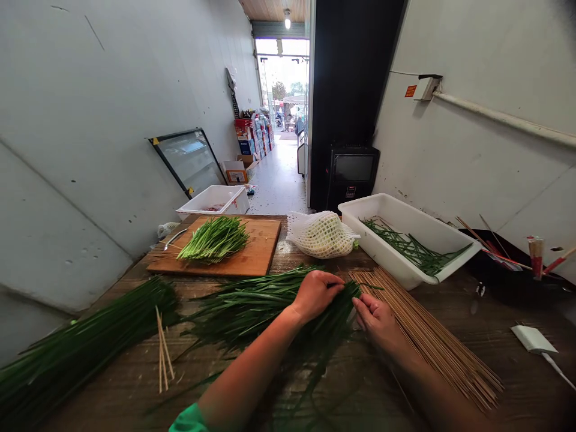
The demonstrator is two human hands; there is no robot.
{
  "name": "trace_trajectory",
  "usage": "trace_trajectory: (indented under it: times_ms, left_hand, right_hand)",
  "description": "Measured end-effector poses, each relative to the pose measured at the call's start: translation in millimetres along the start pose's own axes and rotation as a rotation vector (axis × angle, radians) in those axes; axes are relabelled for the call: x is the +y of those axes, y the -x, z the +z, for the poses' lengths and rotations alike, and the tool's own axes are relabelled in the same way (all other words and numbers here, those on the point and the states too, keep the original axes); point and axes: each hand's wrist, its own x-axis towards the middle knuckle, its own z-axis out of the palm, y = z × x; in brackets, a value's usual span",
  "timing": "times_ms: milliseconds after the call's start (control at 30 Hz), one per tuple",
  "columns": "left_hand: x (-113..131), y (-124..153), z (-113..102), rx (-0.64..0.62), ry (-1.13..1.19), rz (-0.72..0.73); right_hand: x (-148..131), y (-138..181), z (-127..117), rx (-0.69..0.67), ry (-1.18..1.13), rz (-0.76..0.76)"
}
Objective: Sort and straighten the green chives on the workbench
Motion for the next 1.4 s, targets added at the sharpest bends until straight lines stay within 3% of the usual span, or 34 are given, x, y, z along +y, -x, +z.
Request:
trace_trajectory:
  times_ms: [100,267,400,667,867,1067,1267,1400]
  left_hand:
    - [1,-1,-8,-0.121,-0.089,0.091]
    - [-16,-6,-39,0.110,-0.464,-0.084]
    - [-29,-8,-46,0.081,-0.678,-0.180]
    - [-39,-11,-25,0.066,-0.738,-0.155]
    - [-50,-15,-13,0.140,-0.776,-0.199]
    - [-52,-15,-8,0.090,-0.779,-0.015]
    - [-50,-17,-6,0.192,-0.849,0.128]
    - [-40,-15,-4,0.323,-0.595,0.142]
  right_hand:
    - [4,-2,-2,0.043,0.014,-0.021]
    - [8,-3,-3,0.056,0.052,-0.046]
    - [8,-3,-3,0.060,0.081,-0.053]
    - [12,-5,-4,0.045,0.107,-0.060]
    - [17,-7,-3,0.035,0.078,-0.045]
    - [22,-7,-5,0.001,0.089,-0.007]
    - [23,-8,-9,-0.011,0.106,0.038]
    - [23,-8,-8,-0.010,0.086,-0.008]
